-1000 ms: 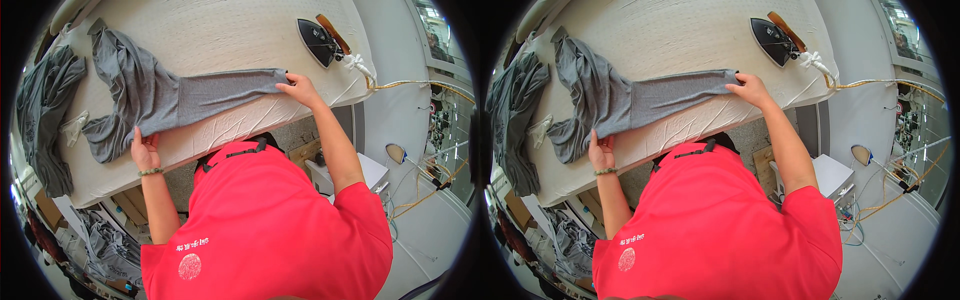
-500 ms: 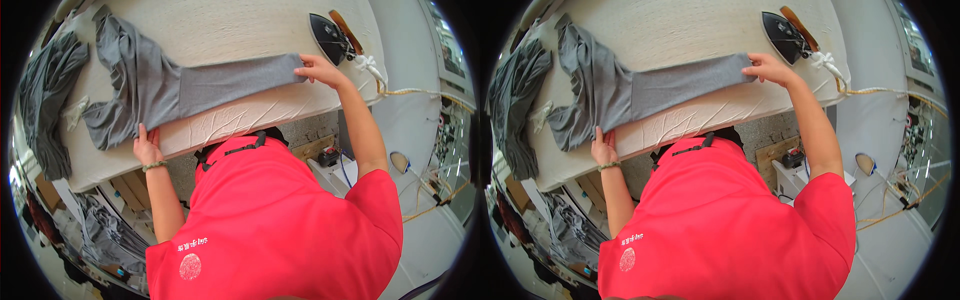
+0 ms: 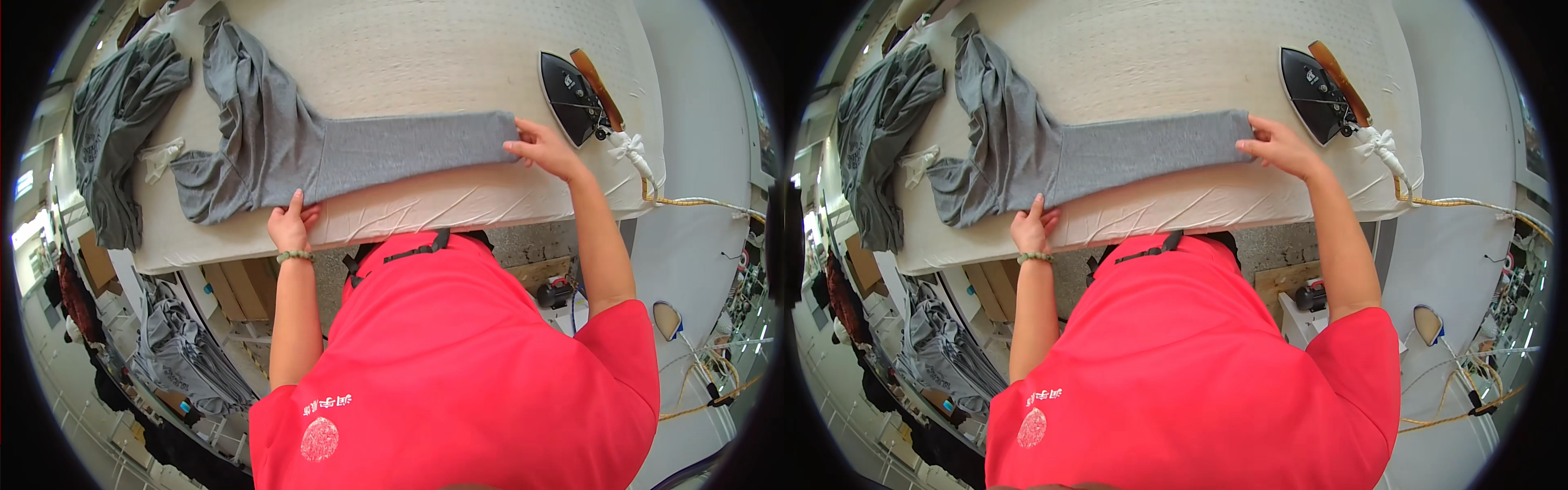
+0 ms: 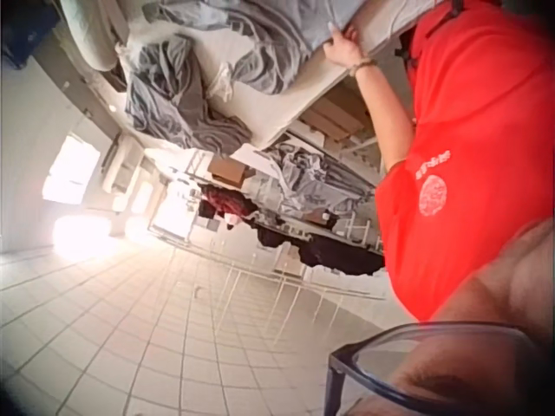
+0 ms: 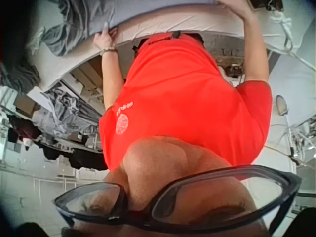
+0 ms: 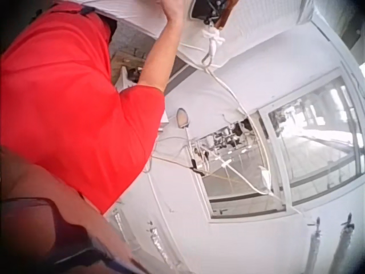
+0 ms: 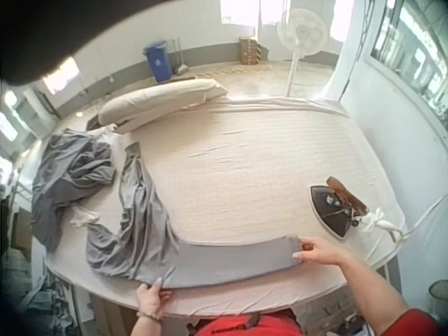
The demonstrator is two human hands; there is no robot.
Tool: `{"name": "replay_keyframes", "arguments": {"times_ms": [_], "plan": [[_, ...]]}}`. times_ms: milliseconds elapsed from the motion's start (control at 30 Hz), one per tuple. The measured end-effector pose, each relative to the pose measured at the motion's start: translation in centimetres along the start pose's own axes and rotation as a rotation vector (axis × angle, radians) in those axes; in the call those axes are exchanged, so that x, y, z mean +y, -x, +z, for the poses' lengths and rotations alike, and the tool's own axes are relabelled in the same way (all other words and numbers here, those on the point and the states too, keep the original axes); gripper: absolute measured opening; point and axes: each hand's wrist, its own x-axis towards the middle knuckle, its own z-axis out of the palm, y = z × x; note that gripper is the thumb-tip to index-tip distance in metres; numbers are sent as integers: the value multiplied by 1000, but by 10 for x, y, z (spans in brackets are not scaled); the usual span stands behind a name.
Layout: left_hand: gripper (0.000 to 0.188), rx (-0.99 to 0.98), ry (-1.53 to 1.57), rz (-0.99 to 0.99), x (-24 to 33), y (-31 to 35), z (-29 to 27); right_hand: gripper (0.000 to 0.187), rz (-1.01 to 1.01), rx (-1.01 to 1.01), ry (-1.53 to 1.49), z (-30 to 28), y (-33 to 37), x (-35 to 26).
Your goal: Ironing and folding grey garments on an industrial pressing table.
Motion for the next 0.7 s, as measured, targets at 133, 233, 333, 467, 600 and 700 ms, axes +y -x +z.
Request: {"name": "replay_keyframes", "arguments": {"times_ms": [133,233,333,467,600,700], "plan": [[33,33,-371,-60,20,-1,7,58,93,37,1,4,-6,30],[25,141,-791,361,27,23,1,58,128,90,-13,12,2,32],[23,37,-1016,956,35,32,19,56,-221,608,686,36,15,21],[42,-407,-1078,1509,47,29,77,59,-593,535,831,115,20,-19],[47,-302,-1166,1535,45,2,104,63,-594,472,1039,176,-11,-20],[49,-298,-1185,1498,43,-3,112,63,-437,557,1019,168,-32,-29]]}}
